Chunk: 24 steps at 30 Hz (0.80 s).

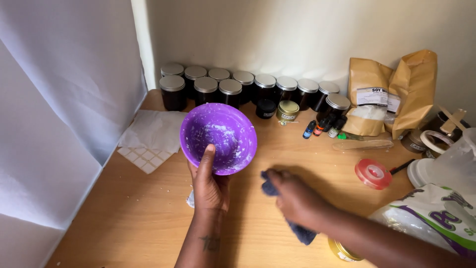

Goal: Cleaning various small plastic and metal containers and lids using wipes in a candle studio workspace.

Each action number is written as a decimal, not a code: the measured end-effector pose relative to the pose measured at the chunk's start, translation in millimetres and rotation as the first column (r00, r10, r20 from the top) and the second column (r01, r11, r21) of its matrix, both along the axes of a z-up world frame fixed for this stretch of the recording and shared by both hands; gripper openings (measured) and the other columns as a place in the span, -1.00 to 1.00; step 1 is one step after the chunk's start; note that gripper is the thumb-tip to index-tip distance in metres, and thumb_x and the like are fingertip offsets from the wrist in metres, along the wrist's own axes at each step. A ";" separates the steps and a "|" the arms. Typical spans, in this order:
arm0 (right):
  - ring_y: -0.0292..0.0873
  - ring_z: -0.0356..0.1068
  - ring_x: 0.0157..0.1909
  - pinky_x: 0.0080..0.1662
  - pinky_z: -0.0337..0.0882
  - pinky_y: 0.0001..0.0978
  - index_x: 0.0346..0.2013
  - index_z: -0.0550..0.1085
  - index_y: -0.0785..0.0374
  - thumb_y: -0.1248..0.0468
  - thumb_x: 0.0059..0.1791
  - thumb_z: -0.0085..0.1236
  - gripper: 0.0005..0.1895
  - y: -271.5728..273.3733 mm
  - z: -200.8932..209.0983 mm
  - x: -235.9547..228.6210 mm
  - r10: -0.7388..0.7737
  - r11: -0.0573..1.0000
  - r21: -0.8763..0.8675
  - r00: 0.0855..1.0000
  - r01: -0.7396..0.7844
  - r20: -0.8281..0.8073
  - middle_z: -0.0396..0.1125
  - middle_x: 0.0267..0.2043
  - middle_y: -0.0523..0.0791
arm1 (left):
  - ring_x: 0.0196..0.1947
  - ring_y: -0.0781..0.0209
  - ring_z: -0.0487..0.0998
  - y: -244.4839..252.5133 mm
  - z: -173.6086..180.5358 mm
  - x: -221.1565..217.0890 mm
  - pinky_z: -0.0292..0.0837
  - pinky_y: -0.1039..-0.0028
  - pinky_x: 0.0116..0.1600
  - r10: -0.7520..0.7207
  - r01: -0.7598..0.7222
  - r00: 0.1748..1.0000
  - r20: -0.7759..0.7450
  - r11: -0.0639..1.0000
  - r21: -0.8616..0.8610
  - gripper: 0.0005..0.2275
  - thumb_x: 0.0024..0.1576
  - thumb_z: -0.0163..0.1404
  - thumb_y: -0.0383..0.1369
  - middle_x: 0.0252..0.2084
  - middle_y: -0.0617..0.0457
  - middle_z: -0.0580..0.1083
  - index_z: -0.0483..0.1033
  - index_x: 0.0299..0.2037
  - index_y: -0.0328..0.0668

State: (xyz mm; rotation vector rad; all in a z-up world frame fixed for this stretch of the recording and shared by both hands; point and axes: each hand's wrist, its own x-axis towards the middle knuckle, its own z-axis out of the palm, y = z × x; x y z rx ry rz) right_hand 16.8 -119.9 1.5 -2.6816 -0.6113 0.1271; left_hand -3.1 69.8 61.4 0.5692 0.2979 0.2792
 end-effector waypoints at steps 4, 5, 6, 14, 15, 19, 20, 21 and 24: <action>0.27 0.34 0.04 0.02 0.36 0.08 -0.03 0.38 0.43 0.16 -0.21 0.10 -0.47 -52.8 54.0 37.1 -0.306 0.944 -0.107 0.950 0.312 0.067 0.33 -0.11 0.24 | -0.15 0.02 0.38 -5.3 6.2 -2.4 0.46 -0.01 -0.11 0.085 -0.087 0.996 -0.021 0.993 -0.074 -0.44 -0.06 0.10 -0.36 -0.09 -0.13 0.28 0.16 0.18 0.05; 0.26 0.35 0.06 0.04 0.35 0.08 -0.09 0.42 0.47 0.00 -0.27 0.12 -0.35 -81.1 40.5 59.1 -0.462 0.873 -0.164 0.886 0.459 0.019 0.35 -0.08 0.26 | -0.15 0.02 0.37 -4.3 9.1 -3.9 0.46 0.00 -0.11 0.120 -0.122 0.992 -0.031 0.990 -0.072 -0.44 -0.06 0.10 -0.36 -0.08 -0.13 0.28 0.16 0.17 0.05; 0.25 0.35 0.08 0.06 0.33 0.08 -0.15 0.45 0.52 -0.17 -0.34 0.15 -0.20 -113.8 28.5 79.3 -0.618 0.768 -0.227 0.786 0.599 -0.015 0.37 -0.06 0.29 | -0.14 0.02 0.37 -6.3 13.3 -3.7 0.46 0.00 -0.11 0.141 -0.144 0.989 -0.038 0.987 -0.072 -0.44 -0.06 0.10 -0.36 -0.07 -0.13 0.28 0.17 0.17 0.05; 0.15 0.41 0.02 0.01 0.41 0.00 -0.13 0.51 0.40 0.01 -0.16 -0.02 -0.47 -89.9 10.5 84.6 -0.594 0.755 -0.285 0.800 0.591 0.084 0.43 -0.14 0.15 | -0.10 0.05 0.32 5.1 -0.5 1.5 0.44 0.00 -0.07 0.291 -0.283 0.952 -0.094 0.955 0.088 -0.40 -0.06 0.13 -0.34 0.01 -0.14 0.25 0.15 0.21 0.06; 0.12 0.42 0.00 0.00 0.42 0.00 -0.14 0.52 0.37 0.05 -0.12 -0.04 -0.52 -86.1 4.0 92.5 -0.559 0.764 -0.313 0.821 0.564 0.116 0.46 -0.17 0.10 | -0.09 0.05 0.32 6.2 -0.9 2.2 0.44 0.01 -0.07 0.305 -0.297 0.949 -0.080 0.950 0.097 -0.42 -0.05 0.12 -0.34 0.01 -0.14 0.25 0.16 0.20 0.05; 0.14 0.38 -0.20 -0.28 0.31 -0.05 -0.43 0.42 0.25 0.17 -0.10 -0.10 -0.78 -55.6 0.3 112.3 -0.466 0.864 -0.157 0.877 0.479 0.116 0.39 -0.34 0.06 | -0.39 0.19 0.40 16.8 9.9 -0.6 0.05 0.50 -0.64 0.278 -0.250 0.949 -0.150 0.952 0.178 -0.48 -0.14 0.02 -0.27 -0.13 0.10 0.38 0.27 0.11 0.08; 0.14 0.37 -0.25 -0.31 0.27 -0.06 -0.49 0.40 0.28 0.19 -0.13 -0.05 -0.79 -48.3 -3.6 120.1 -0.453 0.874 -0.127 0.882 0.468 0.128 0.37 -0.39 0.06 | -0.28 0.15 0.42 20.1 10.8 0.2 0.19 0.44 -0.52 0.244 -0.215 0.954 -0.175 0.962 0.167 -0.47 -0.14 0.02 -0.28 -0.07 0.09 0.38 0.27 0.12 0.09; 0.13 0.36 -0.30 -0.35 0.23 -0.07 -0.55 0.39 0.31 0.21 -0.15 -0.01 -0.79 -40.8 -7.7 128.1 -0.442 0.884 -0.098 0.886 0.456 0.141 0.35 -0.44 0.06 | -0.16 0.10 0.44 23.6 11.7 1.0 0.32 0.37 -0.39 0.209 -0.180 0.957 -0.199 0.971 0.156 -0.46 -0.15 0.01 -0.30 -0.01 0.08 0.38 0.27 0.13 0.09; 0.11 0.32 -0.34 -0.34 0.18 -0.05 -0.70 0.24 0.22 0.15 -0.21 -0.01 -0.73 -16.3 -17.6 154.6 -0.463 0.882 -0.013 0.870 0.472 0.168 0.28 -0.54 0.02 | -0.01 0.03 0.44 42.5 13.8 0.4 0.42 0.25 -0.22 0.162 -0.107 0.967 -0.195 0.958 0.265 -0.49 -0.16 -0.01 -0.30 0.02 0.01 0.42 0.36 0.09 -0.02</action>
